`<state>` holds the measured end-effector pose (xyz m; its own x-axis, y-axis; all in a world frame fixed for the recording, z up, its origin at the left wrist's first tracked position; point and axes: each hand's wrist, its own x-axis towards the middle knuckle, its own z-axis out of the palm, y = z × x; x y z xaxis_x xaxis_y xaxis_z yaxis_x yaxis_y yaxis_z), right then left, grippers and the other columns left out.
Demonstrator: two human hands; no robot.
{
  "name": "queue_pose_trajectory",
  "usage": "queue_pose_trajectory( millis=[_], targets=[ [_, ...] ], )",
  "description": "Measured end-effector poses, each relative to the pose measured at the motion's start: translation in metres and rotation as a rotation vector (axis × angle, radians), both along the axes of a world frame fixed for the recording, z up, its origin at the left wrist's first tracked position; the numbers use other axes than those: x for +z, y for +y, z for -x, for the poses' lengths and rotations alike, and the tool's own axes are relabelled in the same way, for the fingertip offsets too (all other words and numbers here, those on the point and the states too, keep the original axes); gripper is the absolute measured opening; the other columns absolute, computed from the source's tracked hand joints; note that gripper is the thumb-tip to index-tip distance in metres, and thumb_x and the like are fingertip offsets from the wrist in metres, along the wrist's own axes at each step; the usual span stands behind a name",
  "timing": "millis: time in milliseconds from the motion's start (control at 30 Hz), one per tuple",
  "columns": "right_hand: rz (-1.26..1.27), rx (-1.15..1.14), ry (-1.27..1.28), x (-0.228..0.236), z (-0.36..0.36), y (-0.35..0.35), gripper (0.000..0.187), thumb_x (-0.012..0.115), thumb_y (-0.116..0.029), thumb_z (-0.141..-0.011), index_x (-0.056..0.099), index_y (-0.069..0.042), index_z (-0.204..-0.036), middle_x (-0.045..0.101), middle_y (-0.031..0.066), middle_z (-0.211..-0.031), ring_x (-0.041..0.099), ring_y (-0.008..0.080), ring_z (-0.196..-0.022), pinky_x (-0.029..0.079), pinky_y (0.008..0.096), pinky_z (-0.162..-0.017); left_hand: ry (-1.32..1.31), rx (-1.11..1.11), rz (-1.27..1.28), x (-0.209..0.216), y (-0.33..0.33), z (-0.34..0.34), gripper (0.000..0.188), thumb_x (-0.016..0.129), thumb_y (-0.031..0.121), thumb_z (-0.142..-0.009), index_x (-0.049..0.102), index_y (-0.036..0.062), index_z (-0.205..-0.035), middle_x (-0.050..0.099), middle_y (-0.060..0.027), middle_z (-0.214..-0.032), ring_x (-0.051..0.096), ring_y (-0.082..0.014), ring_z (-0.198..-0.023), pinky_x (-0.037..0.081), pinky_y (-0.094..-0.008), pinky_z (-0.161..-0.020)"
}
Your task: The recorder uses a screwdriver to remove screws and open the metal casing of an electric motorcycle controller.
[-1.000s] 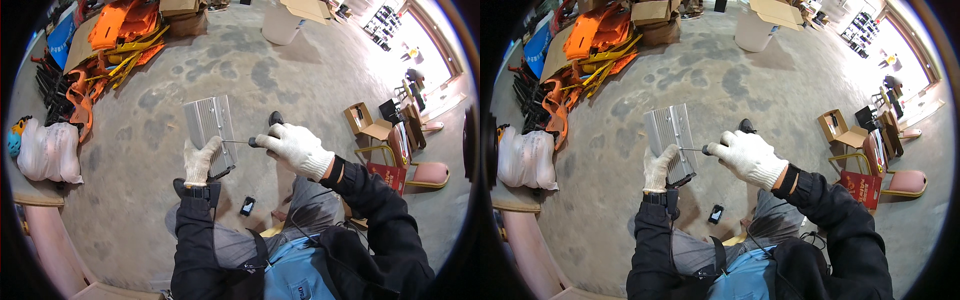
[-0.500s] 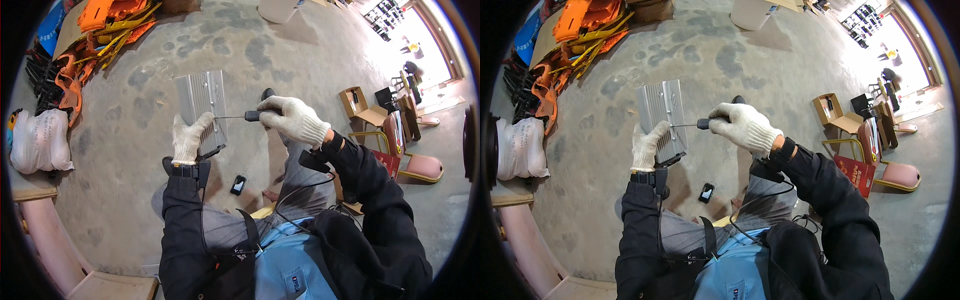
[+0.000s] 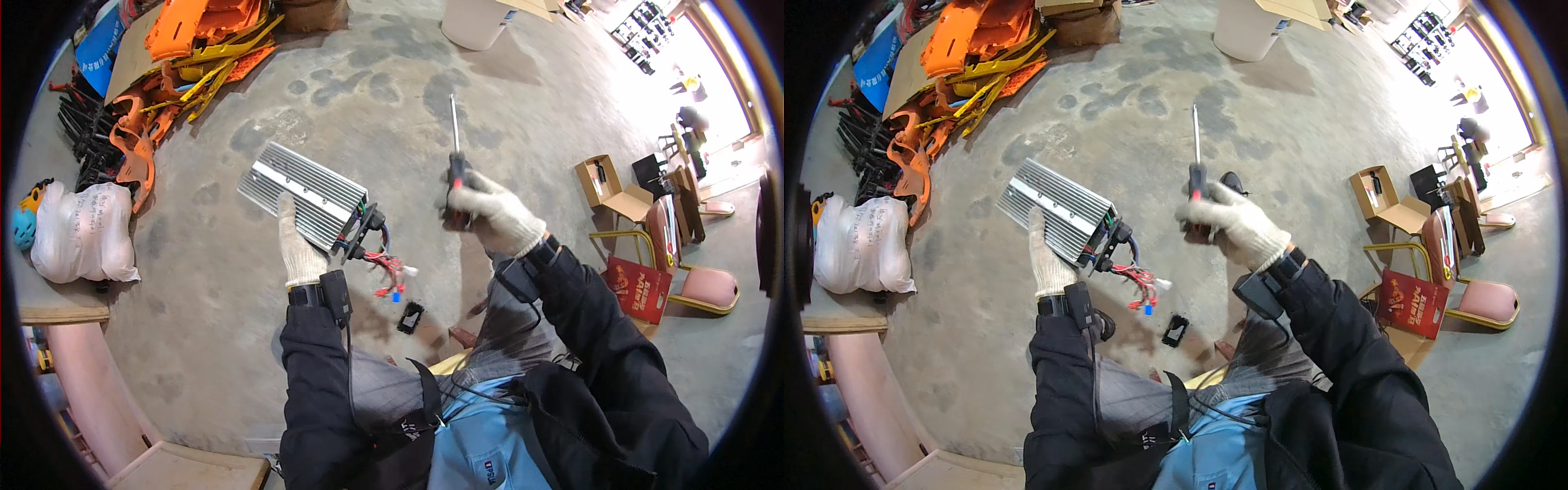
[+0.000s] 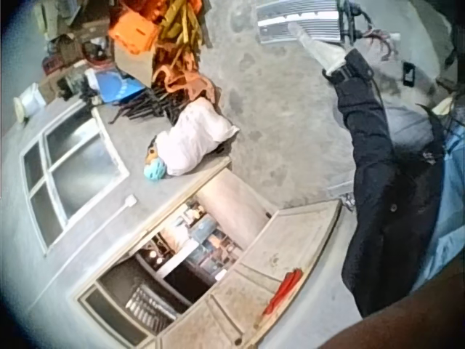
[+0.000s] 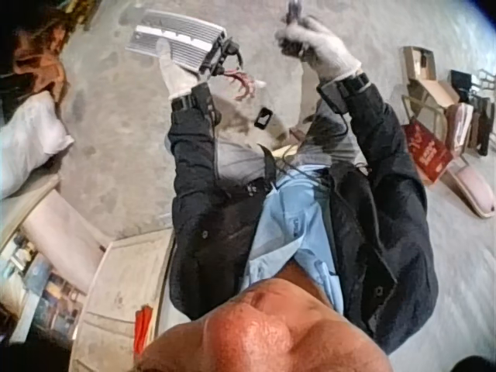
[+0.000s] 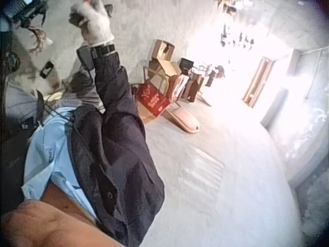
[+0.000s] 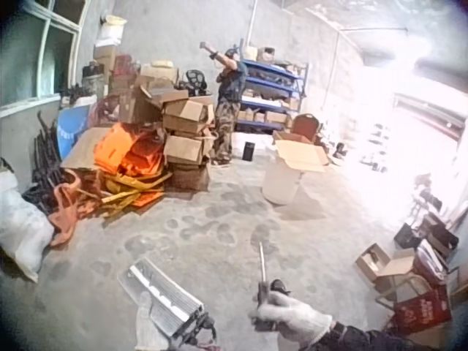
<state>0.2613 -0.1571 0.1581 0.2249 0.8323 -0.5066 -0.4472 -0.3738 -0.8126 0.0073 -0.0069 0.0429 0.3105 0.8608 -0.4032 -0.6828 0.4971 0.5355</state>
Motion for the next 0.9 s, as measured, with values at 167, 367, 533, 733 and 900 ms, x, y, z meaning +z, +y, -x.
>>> queue_pose_trajectory(
  millis=[167, 367, 533, 733, 900],
  targets=[
    [0.020, 0.084, -0.186, -0.058, 0.025, 0.000, 0.020, 0.082, -0.021, -0.088, 0.069, -0.007, -0.090, 0.067, 0.0015, -0.073, 0.062, 0.0116, -0.064, 0.046, 0.0286, -0.057, 0.010, 0.049, 0.035, 0.009, 0.002, -0.004, 0.070, 0.065, 0.057, -0.101, 0.052, 0.0072, -0.148, 0.065, -0.0123, -0.137, 0.069, -0.0292, -0.118, 0.060, -0.0469, -0.099],
    [0.165, 0.345, -0.464, -0.036, 0.053, 0.007, 0.032, 0.078, -0.038, -0.093, 0.072, -0.007, -0.097, 0.068, -0.0004, -0.080, 0.058, 0.0100, -0.070, 0.048, 0.0290, -0.063, -0.079, 0.034, 0.021, 0.029, -0.003, -0.008, 0.075, 0.063, 0.059, -0.101, 0.047, 0.0087, -0.154, 0.061, -0.0135, -0.144, 0.064, -0.0318, -0.125, 0.056, -0.0514, -0.105],
    [0.057, 0.243, -0.725, -0.064, 0.056, 0.003, 0.041, 0.076, -0.041, -0.092, 0.075, -0.007, -0.115, 0.077, 0.0129, -0.104, 0.073, 0.0246, -0.099, 0.055, 0.0363, -0.089, -0.167, 0.018, 0.044, 0.029, -0.007, -0.009, 0.076, 0.063, 0.060, -0.101, 0.046, 0.0081, -0.154, 0.059, -0.0144, -0.147, 0.063, -0.0325, -0.127, 0.055, -0.0512, -0.106],
    [0.093, 0.295, -0.918, -0.056, 0.063, 0.002, 0.053, 0.073, -0.047, -0.093, 0.070, -0.011, -0.131, 0.074, 0.0186, -0.121, 0.072, 0.0350, -0.115, 0.055, 0.0407, -0.099, -0.240, -0.032, 0.070, 0.017, -0.005, -0.002, 0.075, 0.064, 0.060, -0.099, 0.049, 0.0061, -0.148, 0.065, -0.0173, -0.134, 0.069, -0.0366, -0.116, 0.063, -0.0547, -0.095],
    [0.140, 0.331, -0.971, -0.068, 0.059, 0.005, 0.069, 0.072, -0.054, -0.092, 0.057, -0.013, -0.146, 0.073, 0.0184, -0.126, 0.070, 0.0362, -0.119, 0.054, 0.0417, -0.101, -0.036, -0.057, -0.003, 0.005, -0.003, -0.008, 0.084, 0.056, 0.069, -0.098, 0.047, 0.0017, -0.147, 0.066, -0.0224, -0.129, 0.072, -0.0356, -0.114, 0.068, -0.0460, -0.093]
  ],
)
